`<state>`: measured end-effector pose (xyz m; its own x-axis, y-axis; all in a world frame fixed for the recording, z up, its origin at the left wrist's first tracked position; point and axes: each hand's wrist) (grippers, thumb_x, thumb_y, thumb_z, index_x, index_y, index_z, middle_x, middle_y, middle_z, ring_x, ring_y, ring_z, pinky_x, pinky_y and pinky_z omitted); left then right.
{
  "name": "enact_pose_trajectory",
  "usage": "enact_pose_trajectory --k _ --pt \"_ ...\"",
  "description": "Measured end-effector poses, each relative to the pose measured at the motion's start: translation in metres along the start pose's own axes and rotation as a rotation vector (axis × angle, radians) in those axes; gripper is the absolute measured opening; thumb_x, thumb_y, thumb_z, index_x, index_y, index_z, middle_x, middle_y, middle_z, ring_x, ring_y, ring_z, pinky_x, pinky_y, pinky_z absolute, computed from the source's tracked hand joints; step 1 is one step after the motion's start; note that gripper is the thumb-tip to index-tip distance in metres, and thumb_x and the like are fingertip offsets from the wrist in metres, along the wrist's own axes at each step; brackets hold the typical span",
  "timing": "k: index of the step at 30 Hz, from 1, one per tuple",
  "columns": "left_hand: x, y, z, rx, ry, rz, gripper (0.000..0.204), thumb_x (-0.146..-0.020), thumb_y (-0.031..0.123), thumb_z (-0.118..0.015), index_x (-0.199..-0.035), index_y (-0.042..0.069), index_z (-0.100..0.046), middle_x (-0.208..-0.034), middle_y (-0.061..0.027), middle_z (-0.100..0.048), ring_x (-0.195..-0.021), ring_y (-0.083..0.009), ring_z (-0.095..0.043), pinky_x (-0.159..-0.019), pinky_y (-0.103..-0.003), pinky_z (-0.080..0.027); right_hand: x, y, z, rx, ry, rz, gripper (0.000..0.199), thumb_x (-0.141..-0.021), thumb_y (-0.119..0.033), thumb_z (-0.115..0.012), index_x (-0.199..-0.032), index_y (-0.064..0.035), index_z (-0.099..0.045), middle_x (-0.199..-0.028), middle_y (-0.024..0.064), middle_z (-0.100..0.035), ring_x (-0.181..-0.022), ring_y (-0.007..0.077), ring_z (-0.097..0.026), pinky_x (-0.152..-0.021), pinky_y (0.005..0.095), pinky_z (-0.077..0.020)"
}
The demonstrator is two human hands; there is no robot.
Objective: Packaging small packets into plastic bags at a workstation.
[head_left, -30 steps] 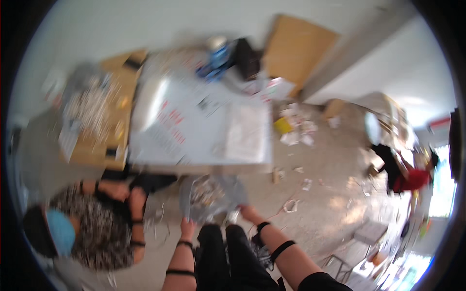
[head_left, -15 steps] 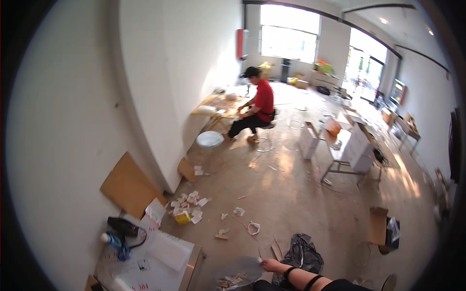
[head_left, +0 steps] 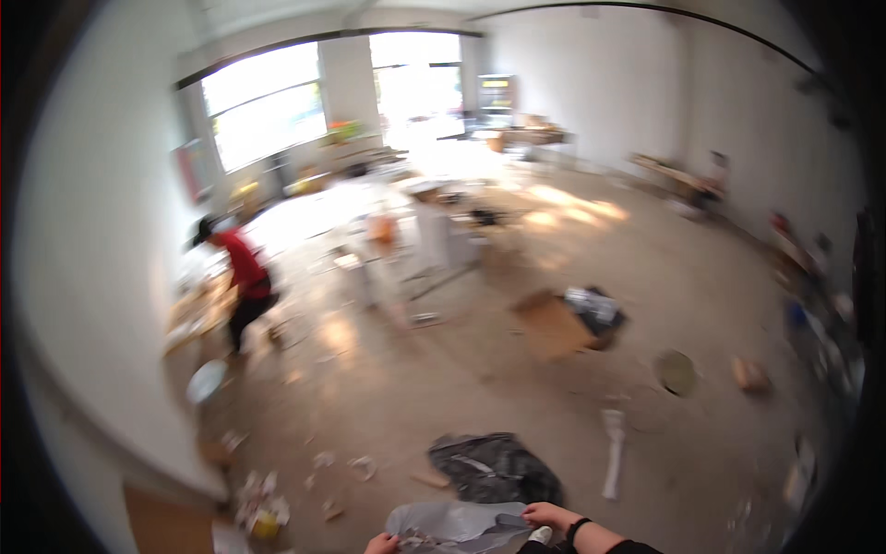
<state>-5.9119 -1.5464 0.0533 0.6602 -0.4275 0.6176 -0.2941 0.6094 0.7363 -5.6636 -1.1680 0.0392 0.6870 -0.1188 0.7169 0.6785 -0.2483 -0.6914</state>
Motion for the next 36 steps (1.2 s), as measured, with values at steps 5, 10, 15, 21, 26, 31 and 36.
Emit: enact_pose_trajectory --k 5,10,15,21,26,31,36 --pt "-0.024 0.184 -0.147 -0.006 -0.255 0.093 0.029 -0.086 0.027 -0.05 -0.091 0.0 -0.058 -0.071 -0.0093 -0.059 -0.06 -0.0175 -0.054 -0.051 -0.03 -0.045 0.079 0.057 0.117 -0.309 0.201 0.078 0.023 -0.083 -0.022 -0.057 -0.098 -0.0054 -0.056 -0.07 0.0039 -0.057 -0.056 0.0114 -0.055 -0.05 0.0256 -0.045" --pt "-0.046 0.278 -0.301 -0.264 -0.612 -0.075 0.036 -0.088 0.034 -0.049 -0.082 -0.001 -0.056 -0.068 -0.0077 -0.059 -0.062 -0.0173 -0.057 -0.058 -0.028 -0.047 0.197 0.082 0.191 -0.627 0.543 0.123 0.025 -0.085 -0.02 -0.054 -0.106 -0.005 -0.054 -0.074 0.0047 -0.056 -0.055 0.0116 -0.054 -0.049 0.0241 -0.0452" --pt "-0.059 0.322 -0.43 -0.917 -0.926 -0.363 0.044 -0.087 0.04 -0.048 -0.079 -0.001 -0.062 -0.072 -0.0092 -0.063 -0.071 -0.0179 -0.06 -0.068 -0.029 -0.045 0.274 0.132 0.211 -0.846 0.963 0.291 0.019 -0.087 -0.016 -0.051 -0.1 -0.0022 -0.056 -0.072 0.006 -0.056 -0.052 0.0118 -0.053 -0.047 0.0241 -0.0422" --pt "-0.039 0.339 -0.594 -1.094 -1.085 -0.549 0.048 -0.081 0.045 -0.051 -0.081 -0.002 -0.058 -0.07 -0.0128 -0.063 -0.065 -0.0235 -0.062 -0.062 -0.033 -0.048 0.331 0.213 0.162 -1.224 1.389 0.289 0.014 -0.084 -0.016 -0.056 -0.089 -0.003 -0.057 -0.068 0.0058 -0.056 -0.05 0.0139 -0.052 -0.047 0.0263 -0.0434" --pt "0.009 0.419 -0.692 -0.859 -1.306 -0.61 0.041 -0.085 0.038 -0.051 -0.084 -0.002 -0.057 -0.071 -0.0103 -0.062 -0.065 -0.0187 -0.059 -0.062 -0.03 -0.047 0.388 0.193 0.164 -1.365 1.878 0.456 0.015 -0.081 -0.017 -0.057 -0.084 -0.0018 -0.055 -0.067 0.0073 -0.056 -0.054 0.0134 -0.052 -0.048 0.0275 -0.0425" --pt "0.034 0.45 -0.805 -0.575 -1.478 -0.145 0.026 -0.089 0.025 -0.05 -0.091 0.0 -0.057 -0.078 -0.005 -0.059 -0.068 -0.0125 -0.055 -0.064 -0.024 -0.046 0.461 0.167 0.195 -1.289 2.122 0.623 0.021 -0.084 -0.017 -0.055 -0.099 -0.0025 -0.052 -0.079 0.0061 -0.054 -0.069 0.0161 -0.053 -0.058 0.0309 -0.0443" --pt "0.072 0.454 -0.911 -0.363 -1.628 0.133 0.023 -0.089 0.021 -0.051 -0.093 0.0 -0.056 -0.08 -0.007 -0.059 -0.069 -0.0135 -0.057 -0.064 -0.023 -0.047 0.5 0.182 0.258 -1.184 2.494 0.613 0.012 -0.082 -0.013 -0.057 -0.088 -0.0038 -0.055 -0.068 0.0026 -0.053 -0.062 0.0108 -0.049 -0.057 0.0236 -0.0397"
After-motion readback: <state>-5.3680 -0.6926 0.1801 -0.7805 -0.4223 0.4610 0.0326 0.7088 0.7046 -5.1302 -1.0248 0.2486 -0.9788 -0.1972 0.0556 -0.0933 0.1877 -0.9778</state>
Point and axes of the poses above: each hand's wrist, its own x-axis away from the middle knuckle, its own z-axis out of the back of the hand, y = z × x
